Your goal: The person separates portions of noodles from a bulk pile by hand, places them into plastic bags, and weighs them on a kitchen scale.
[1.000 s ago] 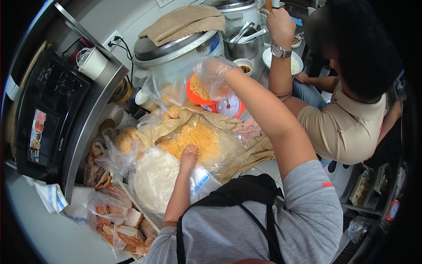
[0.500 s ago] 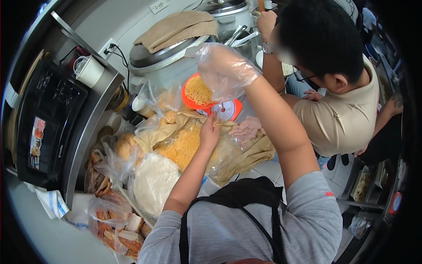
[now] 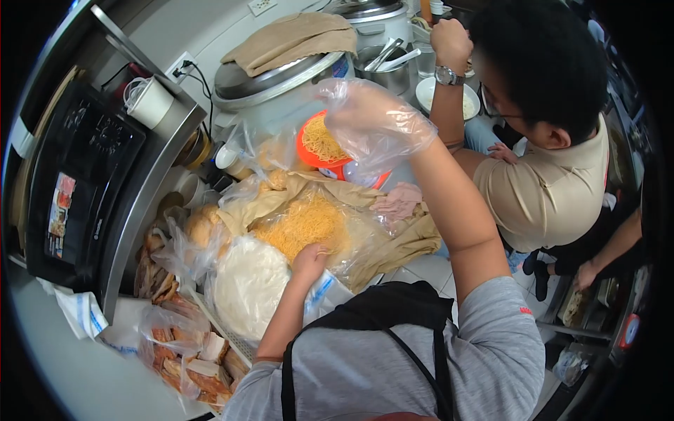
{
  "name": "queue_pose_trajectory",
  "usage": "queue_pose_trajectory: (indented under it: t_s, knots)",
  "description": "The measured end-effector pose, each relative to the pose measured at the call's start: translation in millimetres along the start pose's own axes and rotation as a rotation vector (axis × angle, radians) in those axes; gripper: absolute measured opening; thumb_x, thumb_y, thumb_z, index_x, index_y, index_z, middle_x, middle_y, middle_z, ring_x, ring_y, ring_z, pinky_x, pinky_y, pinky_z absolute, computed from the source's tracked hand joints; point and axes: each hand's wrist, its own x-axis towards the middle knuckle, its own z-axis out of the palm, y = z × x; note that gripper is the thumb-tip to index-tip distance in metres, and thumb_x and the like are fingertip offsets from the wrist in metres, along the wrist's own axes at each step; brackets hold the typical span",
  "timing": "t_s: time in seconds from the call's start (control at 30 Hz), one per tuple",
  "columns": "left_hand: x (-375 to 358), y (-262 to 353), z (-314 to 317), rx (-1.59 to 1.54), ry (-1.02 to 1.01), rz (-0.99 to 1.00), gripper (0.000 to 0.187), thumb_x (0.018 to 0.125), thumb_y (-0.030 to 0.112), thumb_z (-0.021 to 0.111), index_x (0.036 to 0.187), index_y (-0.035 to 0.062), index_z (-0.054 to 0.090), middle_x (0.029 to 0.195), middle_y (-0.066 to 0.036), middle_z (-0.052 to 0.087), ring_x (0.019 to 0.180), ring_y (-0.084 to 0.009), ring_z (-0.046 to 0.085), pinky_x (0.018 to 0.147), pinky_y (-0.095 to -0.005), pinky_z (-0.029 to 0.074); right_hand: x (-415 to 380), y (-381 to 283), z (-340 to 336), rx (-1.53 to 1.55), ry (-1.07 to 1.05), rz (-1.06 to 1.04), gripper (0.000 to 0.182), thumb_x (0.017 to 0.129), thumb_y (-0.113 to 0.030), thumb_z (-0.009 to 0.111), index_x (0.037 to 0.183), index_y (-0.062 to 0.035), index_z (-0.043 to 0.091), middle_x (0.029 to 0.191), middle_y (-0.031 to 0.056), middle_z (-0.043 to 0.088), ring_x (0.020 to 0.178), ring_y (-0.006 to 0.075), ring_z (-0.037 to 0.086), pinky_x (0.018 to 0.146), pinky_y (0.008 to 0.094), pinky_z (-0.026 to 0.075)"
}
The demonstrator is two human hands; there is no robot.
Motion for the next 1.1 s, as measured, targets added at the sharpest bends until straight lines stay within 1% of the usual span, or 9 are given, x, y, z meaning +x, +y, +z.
queue_pose_trajectory:
  t_s: [0.17, 0.27, 0.4, 0.57, 0.7, 0.83, 0.93, 1.03, 1.1]
  knots:
    - [-5.5, -9.0, -23.5, 0.282, 0.086, -0.137, 0.023, 0.073, 0.017, 0.046, 0.089, 0.0038, 0.056, 0.080, -0.017, 0.055, 0.080, -0.0328, 0.052, 0.071, -0.0400, 0.040, 4.5, -11.7, 3.2, 0.102, -0.084, -0.045, 0.040, 0.070, -0.016, 0.052, 0.109, -0.0051, 0.050, 0.099, 0.0113, 0.057, 0.088, 0.0182, 0.054, 0.079, 0.0265, 0.041]
    - [7.5, 18.4, -23.0, 0.499, 0.299, 0.093, 0.027, 0.069, 0.018, 0.052, 0.093, 0.0057, 0.056, 0.089, -0.014, 0.053, 0.088, -0.0303, 0.049, 0.075, -0.0398, 0.037, 11.6, -3.1, 10.5, 0.068, -0.057, -0.065, 0.041, 0.070, -0.017, 0.052, 0.109, -0.0051, 0.050, 0.100, 0.0111, 0.057, 0.087, 0.0177, 0.054, 0.079, 0.0258, 0.041]
    - [60.3, 55.1, 7.1, 0.109, 0.378, 0.269, 0.032, 0.063, 0.019, 0.062, 0.093, 0.0079, 0.055, 0.096, -0.013, 0.048, 0.094, -0.0286, 0.043, 0.077, -0.0405, 0.034, 5.6, -13.6, 8.5, 0.093, -0.057, 0.001, 0.040, 0.070, -0.017, 0.052, 0.109, -0.0056, 0.050, 0.101, 0.0107, 0.057, 0.086, 0.0172, 0.054, 0.077, 0.0252, 0.042]
    - [98.9, 73.2, 42.2, 0.200, 0.573, 0.167, 0.024, 0.064, 0.018, 0.064, 0.085, 0.0078, 0.056, 0.088, -0.010, 0.053, 0.087, -0.0268, 0.048, 0.075, -0.0375, 0.036, -8.5, -20.8, -6.4, -0.015, -0.078, 0.160, 0.039, 0.071, -0.018, 0.051, 0.108, -0.0056, 0.051, 0.099, 0.0094, 0.057, 0.084, 0.0145, 0.054, 0.073, 0.0248, 0.042]
    - [115.9, 48.6, 39.7, 0.006, 0.465, 0.294, 0.013, 0.070, 0.014, 0.059, 0.081, 0.0060, 0.056, 0.075, -0.011, 0.055, 0.071, -0.0264, 0.053, 0.067, -0.0353, 0.040, -13.5, 0.2, -8.9, 0.039, -0.021, 0.155, 0.037, 0.070, -0.016, 0.051, 0.106, -0.0069, 0.053, 0.096, 0.0078, 0.057, 0.080, 0.0130, 0.053, 0.071, 0.0240, 0.042]
    - [89.1, 43.0, 5.9, -0.199, 0.441, 0.217, 0.009, 0.074, 0.010, 0.053, 0.077, 0.0021, 0.056, 0.074, -0.016, 0.056, 0.068, -0.0302, 0.055, 0.059, -0.0356, 0.043, -11.2, 16.6, -8.0, 0.157, 0.032, 0.112, 0.036, 0.069, -0.015, 0.051, 0.104, -0.0074, 0.054, 0.093, 0.0068, 0.056, 0.078, 0.0125, 0.052, 0.070, 0.0229, 0.042]
    - [70.6, 16.5, -24.3, -0.131, 0.463, 0.129, 0.010, 0.074, 0.011, 0.054, 0.079, 0.0027, 0.056, 0.076, -0.017, 0.056, 0.069, -0.0297, 0.055, 0.061, -0.0363, 0.043, -7.3, 20.6, -10.1, 0.222, 0.058, 0.059, 0.037, 0.069, -0.015, 0.053, 0.105, -0.0083, 0.053, 0.091, 0.0063, 0.056, 0.079, 0.0120, 0.052, 0.070, 0.0226, 0.042]
    - [50.2, 3.4, -57.8, 0.102, 0.237, -0.022, 0.013, 0.075, 0.013, 0.053, 0.083, 0.0024, 0.057, 0.081, -0.015, 0.057, 0.070, -0.0285, 0.055, 0.063, -0.0342, 0.043, -1.3, 23.1, -15.0, 0.257, 0.087, 0.086, 0.037, 0.069, -0.013, 0.056, 0.106, -0.0083, 0.052, 0.094, 0.0076, 0.054, 0.083, 0.0137, 0.052, 0.073, 0.0237, 0.042]
    - [46.7, -10.7, -66.6, 0.195, 0.199, 0.001, 0.018, 0.075, 0.014, 0.054, 0.087, 0.0013, 0.057, 0.083, -0.015, 0.057, 0.074, -0.0274, 0.055, 0.066, -0.0327, 0.043, -1.1, 25.1, -17.8, 0.441, 0.094, 0.103, 0.040, 0.068, -0.013, 0.059, 0.107, -0.0072, 0.052, 0.098, 0.0090, 0.053, 0.085, 0.0149, 0.051, 0.075, 0.0245, 0.042]
